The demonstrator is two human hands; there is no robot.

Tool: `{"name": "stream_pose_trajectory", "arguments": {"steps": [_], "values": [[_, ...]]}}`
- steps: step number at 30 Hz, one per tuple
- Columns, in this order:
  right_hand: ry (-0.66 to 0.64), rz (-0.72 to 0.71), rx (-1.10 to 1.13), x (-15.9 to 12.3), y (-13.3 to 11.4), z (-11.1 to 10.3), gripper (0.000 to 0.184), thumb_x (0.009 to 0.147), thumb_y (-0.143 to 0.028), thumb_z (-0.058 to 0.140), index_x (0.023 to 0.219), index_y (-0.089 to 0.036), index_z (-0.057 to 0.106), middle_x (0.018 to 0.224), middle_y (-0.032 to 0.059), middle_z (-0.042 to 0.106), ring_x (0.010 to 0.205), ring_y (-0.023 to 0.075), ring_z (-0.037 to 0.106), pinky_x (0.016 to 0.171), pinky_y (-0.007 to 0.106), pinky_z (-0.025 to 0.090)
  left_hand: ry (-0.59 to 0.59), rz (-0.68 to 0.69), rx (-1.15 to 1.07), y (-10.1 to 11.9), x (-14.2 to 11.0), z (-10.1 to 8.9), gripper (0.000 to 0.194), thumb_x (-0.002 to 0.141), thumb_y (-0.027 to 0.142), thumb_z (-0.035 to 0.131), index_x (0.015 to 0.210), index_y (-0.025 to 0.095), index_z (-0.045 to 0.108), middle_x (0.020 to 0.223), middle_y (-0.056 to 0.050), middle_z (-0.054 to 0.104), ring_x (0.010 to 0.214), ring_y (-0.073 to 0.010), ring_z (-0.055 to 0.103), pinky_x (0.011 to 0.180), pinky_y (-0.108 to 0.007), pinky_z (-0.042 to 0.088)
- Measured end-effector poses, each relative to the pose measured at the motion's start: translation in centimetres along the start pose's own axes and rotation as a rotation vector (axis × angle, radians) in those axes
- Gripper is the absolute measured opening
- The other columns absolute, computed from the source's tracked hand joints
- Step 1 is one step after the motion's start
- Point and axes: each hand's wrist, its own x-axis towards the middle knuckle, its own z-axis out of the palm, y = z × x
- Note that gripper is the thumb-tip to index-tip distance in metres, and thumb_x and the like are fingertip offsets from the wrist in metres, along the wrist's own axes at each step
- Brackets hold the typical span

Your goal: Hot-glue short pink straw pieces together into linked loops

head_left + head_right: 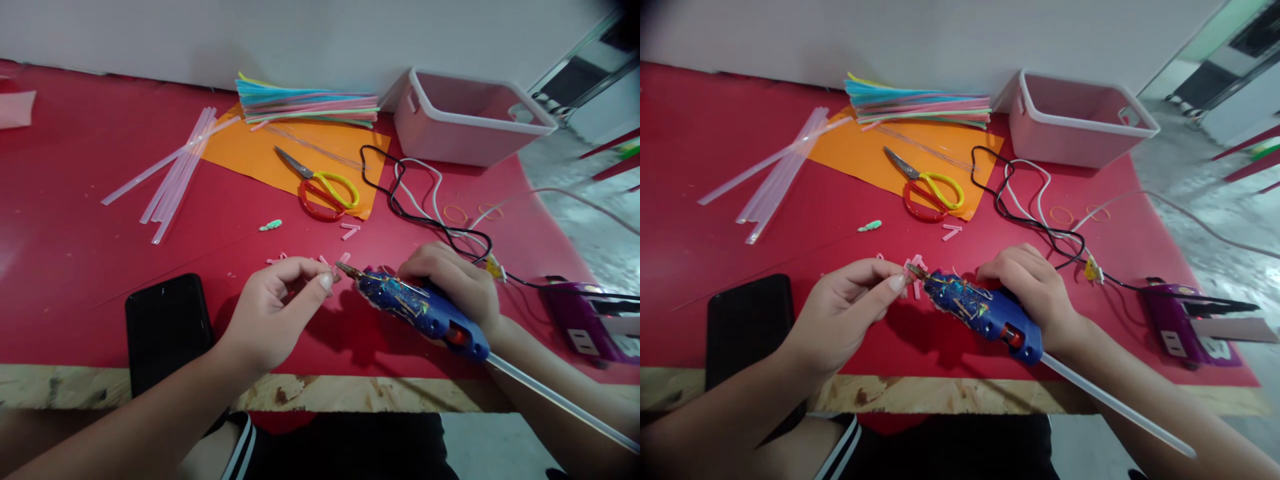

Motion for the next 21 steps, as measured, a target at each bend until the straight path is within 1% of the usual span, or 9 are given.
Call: {"name": "stream_pose_trajectory", "arguments": {"steps": [3,8,13,19,21], "values": [[-0.011,-0.002,-0.002,0.09,-0.04,0.00,0.019,0.100,-0.038,0.049,0.098,-0.022,0.060,0.080,0.0041,0.065,0.071,0.0190,0.061,0.070,0.036,0.044,-0.005,-0.011,-0.008,-0.01,0.01,0.00,0.007,0.083,0.020,0.071,0.076,0.018,0.071,0.065,0.004,0.064,0.049,-0.0046,0.041,0.048,-0.018,0.037],[-0.008,-0.015,0.004,0.14,-0.01,0.04,0.016,0.098,-0.034,0.052,0.099,-0.021,0.061,0.080,0.0041,0.066,0.072,0.0191,0.061,0.070,0.036,0.045,0.002,-0.021,-0.003,-0.04,-0.02,0.04,0.006,0.083,0.021,0.072,0.078,0.017,0.072,0.067,0.004,0.065,0.050,-0.0051,0.044,0.049,-0.018,0.037],[-0.020,-0.011,0.009,0.05,0.08,0.02,0.015,0.097,-0.032,0.053,0.098,-0.020,0.060,0.080,0.0045,0.065,0.071,0.0191,0.060,0.071,0.036,0.044,-0.006,-0.010,-0.008,-0.16,-0.10,-0.04,0.007,0.084,0.020,0.072,0.077,0.017,0.072,0.065,0.005,0.064,0.049,-0.0042,0.041,0.047,-0.017,0.035],[-0.020,-0.006,-0.004,0.13,-0.07,-0.07,0.010,0.094,-0.027,0.056,0.099,-0.020,0.059,0.080,0.0040,0.065,0.071,0.0184,0.060,0.071,0.036,0.044,-0.020,-0.004,-0.017,-0.21,-0.01,-0.13,0.007,0.084,0.019,0.072,0.077,0.018,0.072,0.065,0.005,0.064,0.050,-0.0034,0.040,0.045,-0.015,0.032],[-0.016,0.005,0.019,-0.04,-0.16,-0.20,0.010,0.090,-0.025,0.059,0.099,-0.021,0.059,0.079,0.0035,0.064,0.071,0.0181,0.061,0.070,0.035,0.045,-0.019,0.000,-0.015,-0.24,0.03,-0.13,0.007,0.084,0.019,0.071,0.077,0.018,0.072,0.065,0.006,0.064,0.050,-0.0034,0.039,0.045,-0.015,0.031]]}}
